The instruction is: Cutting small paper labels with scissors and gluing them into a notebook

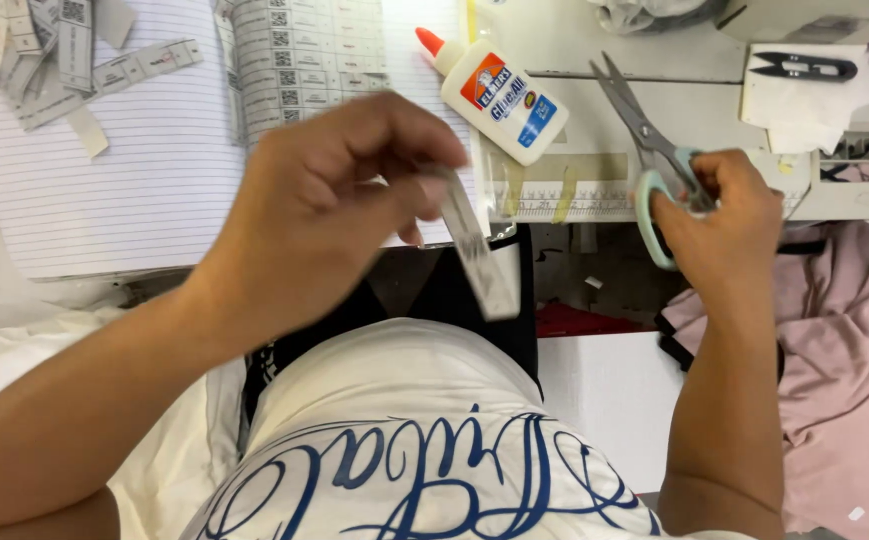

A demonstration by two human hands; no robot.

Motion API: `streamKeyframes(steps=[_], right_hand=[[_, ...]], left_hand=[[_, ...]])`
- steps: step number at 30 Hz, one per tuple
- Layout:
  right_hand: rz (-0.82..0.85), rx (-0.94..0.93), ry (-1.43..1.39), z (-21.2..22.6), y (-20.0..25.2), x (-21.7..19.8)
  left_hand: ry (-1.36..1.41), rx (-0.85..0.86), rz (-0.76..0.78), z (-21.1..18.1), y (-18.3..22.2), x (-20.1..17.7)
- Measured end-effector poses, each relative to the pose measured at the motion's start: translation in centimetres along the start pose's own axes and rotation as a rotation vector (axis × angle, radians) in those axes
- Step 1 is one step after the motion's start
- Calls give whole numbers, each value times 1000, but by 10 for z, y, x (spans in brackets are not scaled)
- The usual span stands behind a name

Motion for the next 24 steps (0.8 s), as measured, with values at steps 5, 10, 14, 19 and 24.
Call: streamKeyframes(steps=[5, 10, 14, 19, 24], right_hand=[[63, -32, 131, -8, -30, 35], [174, 24, 150, 23, -40, 35], [87, -206, 48, 73, -32, 33], [372, -551, -796, 205, 13, 22], [500, -518, -799, 239, 21, 30]], left_hand=[[238, -206, -167, 37, -2, -27], [267, -224, -175, 44, 3, -34], [263, -210, -154, 46, 4, -33], [210, -161, -138, 33, 11, -32], [-4, 113, -191, 2, 33, -64]])
Point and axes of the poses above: each hand's wrist, its own y-axis away from the middle knuckle, its own x-axis out of the palm, z = x × y, the point moved 7 cm from there along -y, towards the middle knuckle, and after that the axes turned 14 degrees about -z, right-handed, at the moved point
